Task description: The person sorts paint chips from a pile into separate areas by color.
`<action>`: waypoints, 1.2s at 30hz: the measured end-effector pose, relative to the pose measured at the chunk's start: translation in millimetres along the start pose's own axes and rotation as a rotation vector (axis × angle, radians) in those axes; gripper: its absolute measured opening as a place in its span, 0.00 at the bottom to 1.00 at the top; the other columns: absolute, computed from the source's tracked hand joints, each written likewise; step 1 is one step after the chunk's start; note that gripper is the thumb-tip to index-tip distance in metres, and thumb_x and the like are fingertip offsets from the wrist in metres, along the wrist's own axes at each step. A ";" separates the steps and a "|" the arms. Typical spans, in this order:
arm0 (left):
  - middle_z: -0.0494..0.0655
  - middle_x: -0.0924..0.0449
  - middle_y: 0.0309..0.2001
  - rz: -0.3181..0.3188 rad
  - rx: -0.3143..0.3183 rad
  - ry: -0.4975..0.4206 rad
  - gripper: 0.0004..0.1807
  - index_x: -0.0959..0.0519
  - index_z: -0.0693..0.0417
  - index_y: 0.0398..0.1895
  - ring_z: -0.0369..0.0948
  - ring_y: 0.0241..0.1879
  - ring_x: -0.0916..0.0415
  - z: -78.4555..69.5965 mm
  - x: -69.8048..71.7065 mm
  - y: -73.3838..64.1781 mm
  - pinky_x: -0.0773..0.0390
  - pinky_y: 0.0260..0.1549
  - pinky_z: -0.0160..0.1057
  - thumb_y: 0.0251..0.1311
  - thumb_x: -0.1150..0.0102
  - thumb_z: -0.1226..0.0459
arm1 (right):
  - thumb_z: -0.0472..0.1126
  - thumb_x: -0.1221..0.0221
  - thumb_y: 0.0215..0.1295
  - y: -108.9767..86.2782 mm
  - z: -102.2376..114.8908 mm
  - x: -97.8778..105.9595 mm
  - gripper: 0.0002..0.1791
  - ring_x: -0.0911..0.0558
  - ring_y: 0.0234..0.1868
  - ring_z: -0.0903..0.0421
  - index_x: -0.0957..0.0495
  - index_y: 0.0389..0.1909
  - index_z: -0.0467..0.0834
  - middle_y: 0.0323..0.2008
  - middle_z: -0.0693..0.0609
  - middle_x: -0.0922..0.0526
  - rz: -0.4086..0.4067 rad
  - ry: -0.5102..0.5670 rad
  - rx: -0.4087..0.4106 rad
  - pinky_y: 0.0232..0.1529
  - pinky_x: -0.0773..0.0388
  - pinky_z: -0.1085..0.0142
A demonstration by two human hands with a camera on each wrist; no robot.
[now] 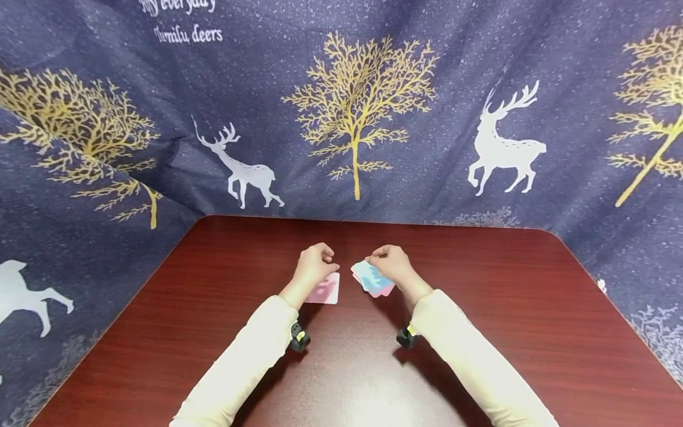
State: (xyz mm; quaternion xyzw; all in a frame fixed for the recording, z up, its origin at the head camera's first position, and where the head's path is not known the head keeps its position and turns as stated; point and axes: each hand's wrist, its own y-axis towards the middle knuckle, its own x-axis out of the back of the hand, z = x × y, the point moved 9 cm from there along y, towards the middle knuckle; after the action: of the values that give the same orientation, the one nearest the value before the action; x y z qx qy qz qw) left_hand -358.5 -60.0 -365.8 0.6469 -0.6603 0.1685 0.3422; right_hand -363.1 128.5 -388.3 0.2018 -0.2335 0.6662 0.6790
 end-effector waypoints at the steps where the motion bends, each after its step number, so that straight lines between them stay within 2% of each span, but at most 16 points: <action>1: 0.58 0.15 0.33 0.002 0.007 -0.015 0.14 0.20 0.66 0.37 0.50 0.36 0.18 -0.7 -1.5 0.3 0.19 0.40 0.46 0.45 0.32 0.70 | 0.43 0.39 0.59 0.3 -1.5 1.9 0.17 0.19 0.36 0.51 0.21 0.43 0.34 0.41 0.40 0.16 -0.001 0.000 -0.004 0.31 0.24 0.71; 5: 0.59 0.16 0.34 0.002 0.020 -0.061 0.13 0.21 0.67 0.38 0.50 0.34 0.18 -2.8 -7.1 2.4 0.18 0.37 0.43 0.47 0.33 0.71 | 0.42 0.41 0.61 0.8 -8.2 8.8 0.17 0.20 0.36 0.52 0.22 0.45 0.33 0.44 0.38 0.18 0.002 0.004 -0.024 0.32 0.24 0.69; 11: 0.60 0.16 0.36 -0.003 0.030 -0.111 0.13 0.21 0.67 0.39 0.51 0.38 0.18 -3.8 -16.1 5.2 0.18 0.40 0.44 0.49 0.34 0.70 | 0.41 0.43 0.63 2.4 -20.1 15.9 0.18 0.20 0.35 0.53 0.23 0.48 0.31 0.46 0.36 0.20 0.013 0.025 -0.034 0.33 0.22 0.68; 18: 0.57 0.15 0.36 0.019 0.064 -0.143 0.12 0.20 0.66 0.39 0.49 0.36 0.17 -3.9 -27.9 7.7 0.17 0.36 0.40 0.52 0.35 0.68 | 0.36 0.45 0.61 7.0 -30.2 22.0 0.16 0.21 0.31 0.55 0.23 0.46 0.28 0.36 0.39 0.18 -0.013 0.060 -0.036 0.29 0.23 0.73; 23: 0.60 0.15 0.37 0.064 0.107 -0.213 0.13 0.21 0.68 0.41 0.49 0.31 0.16 -7.0 -37.5 8.0 0.18 0.27 0.34 0.53 0.36 0.69 | 0.34 0.45 0.62 7.7 -34.4 22.6 0.16 0.20 0.30 0.56 0.24 0.46 0.27 0.34 0.39 0.18 0.001 0.082 -0.047 0.33 0.18 0.69; 25: 0.60 0.15 0.37 0.078 0.118 -0.224 0.13 0.21 0.69 0.41 0.49 0.31 0.16 -8.6 -40.8 7.7 0.18 0.26 0.33 0.54 0.37 0.68 | 0.34 0.46 0.62 7.8 -35.7 21.9 0.16 0.20 0.29 0.57 0.24 0.46 0.26 0.33 0.38 0.18 0.011 0.089 -0.049 0.33 0.18 0.68; 28: 0.59 0.15 0.37 0.092 0.131 -0.211 0.14 0.21 0.69 0.42 0.48 0.33 0.16 -9.8 -46.0 7.6 0.18 0.28 0.34 0.54 0.38 0.68 | 0.35 0.46 0.63 8.3 -38.4 20.0 0.16 0.21 0.27 0.58 0.24 0.47 0.26 0.30 0.40 0.19 0.024 0.100 -0.060 0.31 0.19 0.69; 32: 0.56 0.15 0.36 0.086 0.148 -0.142 0.12 0.19 0.66 0.39 0.47 0.37 0.17 -9.2 -50.8 7.4 0.19 0.34 0.37 0.54 0.38 0.66 | 0.35 0.46 0.63 9.0 -43.0 17.2 0.17 0.22 0.27 0.59 0.25 0.48 0.26 0.29 0.42 0.20 0.035 0.125 -0.077 0.31 0.20 0.71; 36: 0.55 0.15 0.35 0.081 0.172 -0.108 0.11 0.18 0.64 0.38 0.47 0.34 0.18 -6.9 -55.0 6.9 0.21 0.31 0.36 0.54 0.38 0.65 | 0.37 0.46 0.63 9.3 -45.4 16.4 0.18 0.22 0.28 0.59 0.25 0.47 0.26 0.30 0.41 0.19 0.025 0.105 -0.068 0.30 0.22 0.72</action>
State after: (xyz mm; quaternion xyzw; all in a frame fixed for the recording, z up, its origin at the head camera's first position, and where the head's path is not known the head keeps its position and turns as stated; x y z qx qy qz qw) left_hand -367.5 -14.0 -396.2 0.6547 -0.6865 0.2031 0.2426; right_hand -370.2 168.7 -415.7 0.1407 -0.2225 0.6760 0.6883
